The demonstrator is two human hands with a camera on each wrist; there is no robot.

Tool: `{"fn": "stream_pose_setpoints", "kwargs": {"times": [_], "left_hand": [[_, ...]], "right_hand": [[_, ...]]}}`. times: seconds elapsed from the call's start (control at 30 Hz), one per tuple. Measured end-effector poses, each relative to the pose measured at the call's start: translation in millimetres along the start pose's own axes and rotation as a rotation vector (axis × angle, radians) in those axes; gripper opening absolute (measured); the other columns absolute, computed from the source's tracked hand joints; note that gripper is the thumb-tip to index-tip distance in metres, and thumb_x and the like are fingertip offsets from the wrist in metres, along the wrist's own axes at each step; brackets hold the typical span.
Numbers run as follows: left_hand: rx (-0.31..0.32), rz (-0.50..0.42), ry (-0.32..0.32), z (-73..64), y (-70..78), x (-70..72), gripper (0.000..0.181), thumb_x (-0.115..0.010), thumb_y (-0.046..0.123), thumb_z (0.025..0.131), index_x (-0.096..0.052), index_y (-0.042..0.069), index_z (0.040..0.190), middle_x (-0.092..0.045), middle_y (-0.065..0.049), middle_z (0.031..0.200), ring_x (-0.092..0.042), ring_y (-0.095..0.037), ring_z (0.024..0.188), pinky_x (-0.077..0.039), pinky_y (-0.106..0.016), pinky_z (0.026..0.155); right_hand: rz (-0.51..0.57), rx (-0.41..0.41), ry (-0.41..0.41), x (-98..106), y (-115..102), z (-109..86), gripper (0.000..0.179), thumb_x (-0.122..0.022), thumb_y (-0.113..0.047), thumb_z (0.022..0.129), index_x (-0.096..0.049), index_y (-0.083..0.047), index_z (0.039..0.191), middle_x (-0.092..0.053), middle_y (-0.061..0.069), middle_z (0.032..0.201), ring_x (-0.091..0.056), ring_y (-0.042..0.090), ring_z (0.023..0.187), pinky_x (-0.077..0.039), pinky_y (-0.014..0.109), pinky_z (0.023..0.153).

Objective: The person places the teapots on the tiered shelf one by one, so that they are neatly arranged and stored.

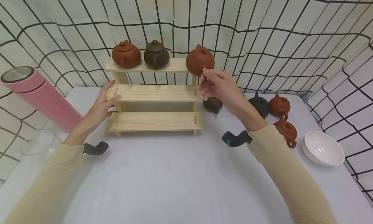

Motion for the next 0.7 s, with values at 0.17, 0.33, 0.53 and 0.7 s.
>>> {"fn": "stream_pose_setpoints", "kwargs": {"times": [0.17,0.33,0.53,0.7], "left_hand": [[-0.008,0.0,-0.006,0.1,-0.6,-0.6,0.079,-0.042,0.036,0.111,0.012,0.023,0.167,-0.005,-0.017,0.172,-0.025,-0.042,0.149,-0.028,-0.071,0.112],[-0.009,-0.009,0.002,-1.0,0.8,0.0,0.078,-0.042,0.034,0.111,0.011,0.023,0.167,-0.008,-0.02,0.172,-0.025,-0.042,0.15,-0.026,-0.072,0.113],[-0.026,-0.037,-0.004,-0.5,2.2,-1.2,0.078,-0.043,0.03,0.112,0.01,0.019,0.167,-0.01,-0.022,0.171,-0.024,-0.039,0.15,-0.022,-0.065,0.118],[-0.036,-0.031,0.002,-1.4,2.6,0.4,0.077,-0.043,0.028,0.112,0.01,0.016,0.167,-0.004,-0.019,0.172,-0.021,-0.037,0.151,-0.019,-0.06,0.121]], "right_hand": [[0.001,0.008,0.01,-11.6,-1.7,24.9,0.031,-0.051,-0.024,0.112,-0.064,-0.001,0.097,-0.066,0.012,0.087,-0.062,0.016,0.07,-0.053,0.023,0.061],[-0.027,0.005,0.015,-20.7,-5.2,43.1,0.032,-0.05,-0.024,0.113,-0.061,0.003,0.101,-0.065,0.011,0.087,-0.062,0.017,0.07,-0.053,0.022,0.061],[-0.014,-0.044,0.028,-23.8,-3.3,53.4,0.032,-0.049,-0.023,0.113,-0.057,0.007,0.103,-0.067,0.009,0.082,-0.064,0.015,0.067,-0.054,0.022,0.06],[-0.047,-0.078,0.031,-27.1,-1.9,59.0,0.032,-0.05,-0.024,0.113,-0.058,0.005,0.103,-0.069,0.009,0.083,-0.064,0.014,0.068,-0.054,0.022,0.061]]}}
Point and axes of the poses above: each hand's wrist, its own z-axis towards the middle knuckle, its own x-axis out of the back of the hand, y = z × x, the point moved 1 cm from there along z, towards the middle knuckle
